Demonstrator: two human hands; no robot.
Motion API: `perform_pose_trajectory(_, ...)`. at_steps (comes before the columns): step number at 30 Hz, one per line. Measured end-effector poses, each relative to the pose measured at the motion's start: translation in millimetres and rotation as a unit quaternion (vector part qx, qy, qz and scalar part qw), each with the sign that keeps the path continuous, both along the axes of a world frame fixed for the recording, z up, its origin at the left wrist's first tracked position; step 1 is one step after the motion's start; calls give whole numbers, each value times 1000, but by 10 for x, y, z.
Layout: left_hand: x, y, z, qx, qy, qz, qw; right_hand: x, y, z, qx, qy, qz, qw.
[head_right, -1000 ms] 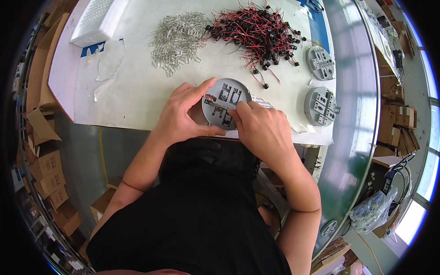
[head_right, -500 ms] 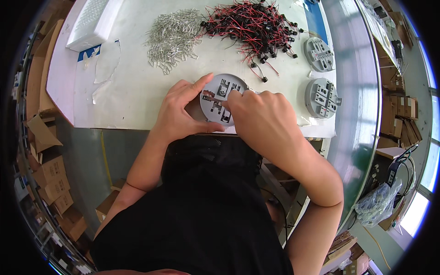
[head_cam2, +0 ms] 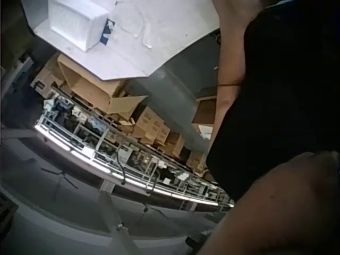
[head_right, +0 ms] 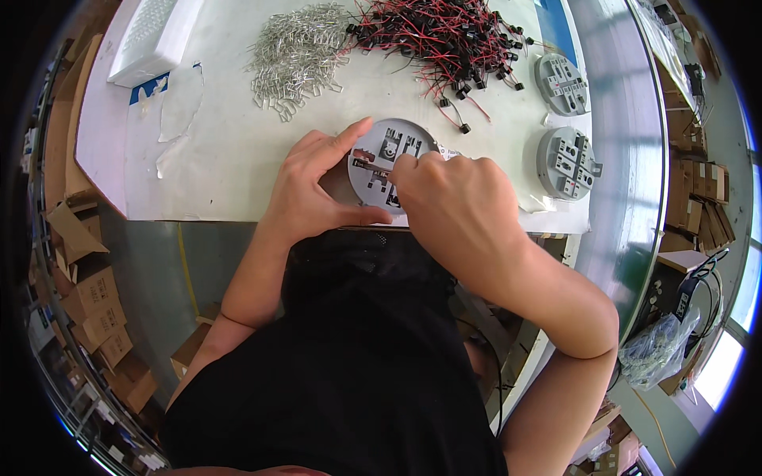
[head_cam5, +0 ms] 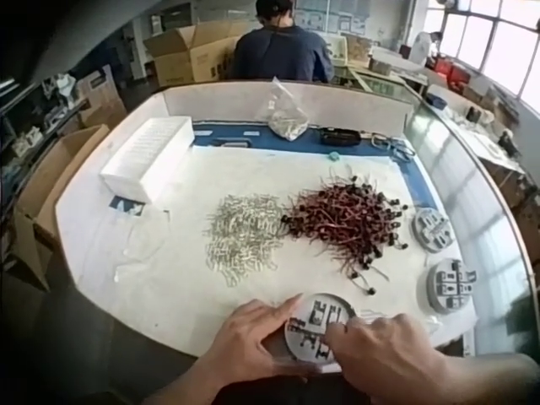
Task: The person is manually inserting small wires into circular connector components at a workbench.
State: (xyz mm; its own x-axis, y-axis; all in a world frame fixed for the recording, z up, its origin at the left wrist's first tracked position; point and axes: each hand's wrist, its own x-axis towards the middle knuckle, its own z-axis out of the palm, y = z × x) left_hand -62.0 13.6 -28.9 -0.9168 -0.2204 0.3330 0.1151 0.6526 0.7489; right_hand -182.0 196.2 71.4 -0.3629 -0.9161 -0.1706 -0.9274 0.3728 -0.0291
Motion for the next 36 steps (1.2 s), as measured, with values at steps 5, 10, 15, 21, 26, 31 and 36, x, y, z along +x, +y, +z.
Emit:
perform_pose_trajectory(5,-12,-2,32,8,-11,-2,1000,-6,57,4,-23,-14,-32,999)
perform_pose_trajectory(10,-21,-5,27,9,-7,-1,1000,16,34,-51,-31,25,-11,999)
perform_pose_trajectory(15,-31,-12,28,14,-10,-5,1000,-10,44,-66,-28,44,-3,999)
perform_pose_trajectory(21,-21,-28,38,11,-17,-7,1000,36,31,-40,-45,46,1,998)
perform_pose_trajectory(26,-13,-8,46,12,-14,-7,1000,45,19,-57,-40,55,8,998)
perform_pose_trajectory(31,3,-3,47,14,-15,-9,1000,48,52,-101,-12,50,1,999)
perform_pose_trajectory(36,-23,-38,60,7,-22,-16,1000,89,45,-98,19,48,-26,998)
